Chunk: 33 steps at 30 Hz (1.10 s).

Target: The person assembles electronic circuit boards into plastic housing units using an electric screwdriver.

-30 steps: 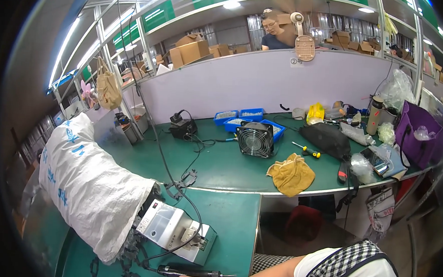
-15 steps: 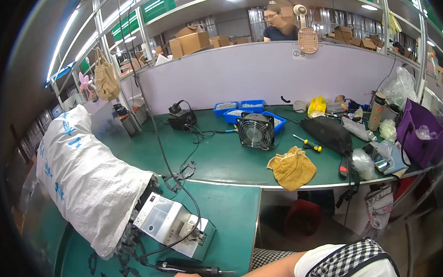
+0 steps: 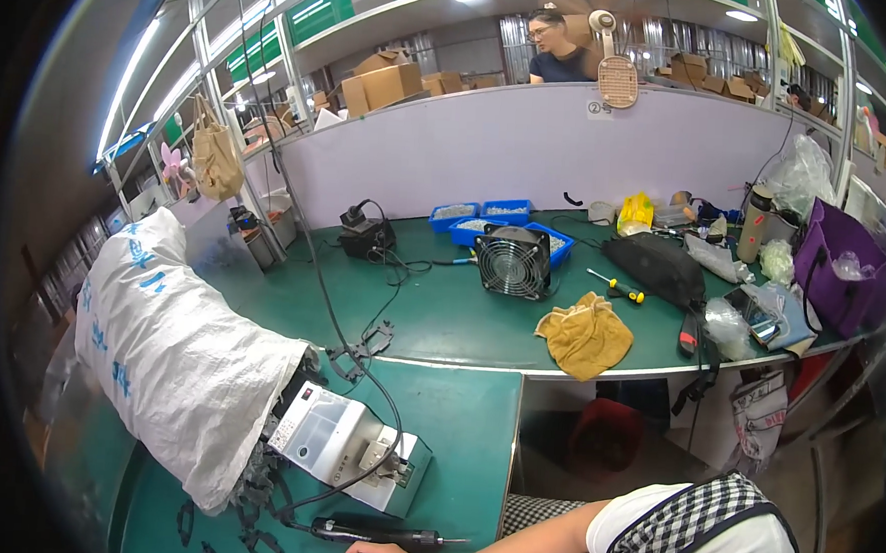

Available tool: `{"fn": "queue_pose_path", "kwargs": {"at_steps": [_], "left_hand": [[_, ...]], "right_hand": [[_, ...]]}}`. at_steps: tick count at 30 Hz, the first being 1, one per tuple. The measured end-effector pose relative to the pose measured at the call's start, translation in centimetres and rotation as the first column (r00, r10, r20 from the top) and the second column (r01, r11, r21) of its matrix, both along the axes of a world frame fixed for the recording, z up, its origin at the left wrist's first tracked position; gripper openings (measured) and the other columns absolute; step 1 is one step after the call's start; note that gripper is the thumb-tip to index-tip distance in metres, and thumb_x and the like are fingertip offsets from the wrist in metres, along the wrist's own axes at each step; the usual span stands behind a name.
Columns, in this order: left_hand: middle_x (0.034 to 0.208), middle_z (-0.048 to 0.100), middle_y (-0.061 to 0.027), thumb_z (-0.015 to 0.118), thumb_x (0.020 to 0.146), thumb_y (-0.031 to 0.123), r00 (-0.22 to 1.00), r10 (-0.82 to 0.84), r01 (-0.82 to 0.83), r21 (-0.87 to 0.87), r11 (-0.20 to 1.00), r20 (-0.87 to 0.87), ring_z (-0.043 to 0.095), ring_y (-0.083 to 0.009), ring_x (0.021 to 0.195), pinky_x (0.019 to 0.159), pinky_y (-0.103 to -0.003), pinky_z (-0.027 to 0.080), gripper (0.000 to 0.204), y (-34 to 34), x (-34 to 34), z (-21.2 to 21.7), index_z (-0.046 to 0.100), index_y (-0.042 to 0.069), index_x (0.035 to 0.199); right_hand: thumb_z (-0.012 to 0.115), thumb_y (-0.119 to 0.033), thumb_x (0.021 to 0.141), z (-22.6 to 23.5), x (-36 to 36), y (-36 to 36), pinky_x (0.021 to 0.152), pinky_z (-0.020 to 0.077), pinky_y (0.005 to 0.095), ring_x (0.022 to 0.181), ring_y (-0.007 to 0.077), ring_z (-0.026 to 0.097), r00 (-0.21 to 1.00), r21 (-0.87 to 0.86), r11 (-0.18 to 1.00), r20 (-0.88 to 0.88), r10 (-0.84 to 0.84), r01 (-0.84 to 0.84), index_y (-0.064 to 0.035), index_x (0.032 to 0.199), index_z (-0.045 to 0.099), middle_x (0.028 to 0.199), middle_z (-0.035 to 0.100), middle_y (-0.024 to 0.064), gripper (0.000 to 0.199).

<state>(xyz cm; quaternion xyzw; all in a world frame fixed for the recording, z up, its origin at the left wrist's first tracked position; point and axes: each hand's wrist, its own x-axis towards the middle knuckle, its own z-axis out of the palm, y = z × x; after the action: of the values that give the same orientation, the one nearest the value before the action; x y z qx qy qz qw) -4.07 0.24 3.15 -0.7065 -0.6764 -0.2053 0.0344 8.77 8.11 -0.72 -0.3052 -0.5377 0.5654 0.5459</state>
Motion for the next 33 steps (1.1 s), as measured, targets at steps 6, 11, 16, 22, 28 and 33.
{"fn": "queue_pose_path", "kwargs": {"at_steps": [6, 11, 16, 22, 28, 33], "left_hand": [[0.115, 0.045, -0.0211, 0.080, 0.051, 0.036, 0.999, 0.029, -0.028, -0.030, 0.999, 0.026, 0.045, -0.0379, 0.103, 0.088, -0.042, 0.038, 0.091, 0.0, 0.5, 0.5, 0.037, 0.003, 0.125], [0.114, 0.045, -0.0211, 0.080, 0.050, 0.034, 0.998, 0.044, -0.043, -0.019, 0.999, 0.034, 0.045, -0.0376, 0.103, 0.088, -0.042, 0.038, 0.092, 0.0, 0.6, 0.5, 0.037, 0.002, 0.125], [0.114, 0.045, -0.0209, 0.080, 0.051, 0.033, 0.996, 0.077, -0.075, -0.048, 0.996, 0.039, 0.045, -0.0372, 0.103, 0.089, -0.042, 0.037, 0.093, -0.1, 0.8, 0.7, 0.036, 0.002, 0.126], [0.115, 0.044, -0.0203, 0.080, 0.051, 0.035, 0.997, 0.081, -0.080, -0.056, 0.995, 0.019, 0.044, -0.0365, 0.104, 0.088, -0.042, 0.038, 0.093, -0.2, 0.7, 0.6, 0.036, 0.003, 0.126], [0.114, 0.044, -0.0203, 0.080, 0.052, 0.036, 0.995, 0.102, -0.101, -0.072, 0.992, 0.018, 0.045, -0.0368, 0.103, 0.087, -0.042, 0.038, 0.092, -0.2, 0.9, 0.8, 0.037, 0.004, 0.126], [0.113, 0.045, -0.0205, 0.079, 0.052, 0.037, 0.996, 0.087, -0.086, -0.061, 0.994, 0.013, 0.045, -0.0370, 0.102, 0.087, -0.042, 0.038, 0.091, -0.2, 1.0, 0.9, 0.037, 0.003, 0.125]], "right_hand": [[0.050, -0.020, 0.084, -0.3, -0.2, 0.2, 0.070, 0.0431, 0.0293, 0.077, 0.0159, 0.052, 1.000, 0.011, 1.000, 0.004, -0.009, 0.009, 0.0001, 0.089, 0.055, 0.081, 0.056, 0.0094, 0.022], [0.051, -0.021, 0.084, -0.7, -0.3, 0.4, 0.070, 0.0430, 0.0293, 0.077, 0.0162, 0.052, 1.000, 0.009, 1.000, -0.024, 0.011, -0.011, -0.0002, 0.089, 0.055, 0.081, 0.056, 0.0092, 0.022], [0.051, -0.022, 0.084, -0.9, -0.3, 0.4, 0.071, 0.0429, 0.0290, 0.078, 0.0157, 0.052, 0.998, -0.008, 0.999, -0.049, 0.036, -0.036, -0.0004, 0.088, 0.055, 0.081, 0.056, 0.0089, 0.022], [0.046, -0.027, 0.088, -1.4, -0.4, 0.6, 0.079, 0.0362, 0.0236, 0.085, 0.0086, 0.045, 0.990, 0.053, 0.991, -0.060, 0.129, -0.125, -0.0016, 0.094, 0.050, 0.086, 0.052, 0.0026, 0.026], [0.051, -0.022, 0.084, -0.4, -0.2, 0.3, 0.071, 0.0428, 0.0285, 0.077, 0.0150, 0.052, 0.997, -0.031, 0.998, -0.059, 0.050, -0.052, -0.0005, 0.088, 0.055, 0.080, 0.056, 0.0082, 0.022], [0.046, -0.028, 0.088, -1.8, -0.5, 0.7, 0.080, 0.0367, 0.0240, 0.086, 0.0087, 0.045, 0.990, 0.021, 0.991, -0.050, 0.135, -0.134, -0.0015, 0.094, 0.050, 0.087, 0.052, 0.0030, 0.028]]}}
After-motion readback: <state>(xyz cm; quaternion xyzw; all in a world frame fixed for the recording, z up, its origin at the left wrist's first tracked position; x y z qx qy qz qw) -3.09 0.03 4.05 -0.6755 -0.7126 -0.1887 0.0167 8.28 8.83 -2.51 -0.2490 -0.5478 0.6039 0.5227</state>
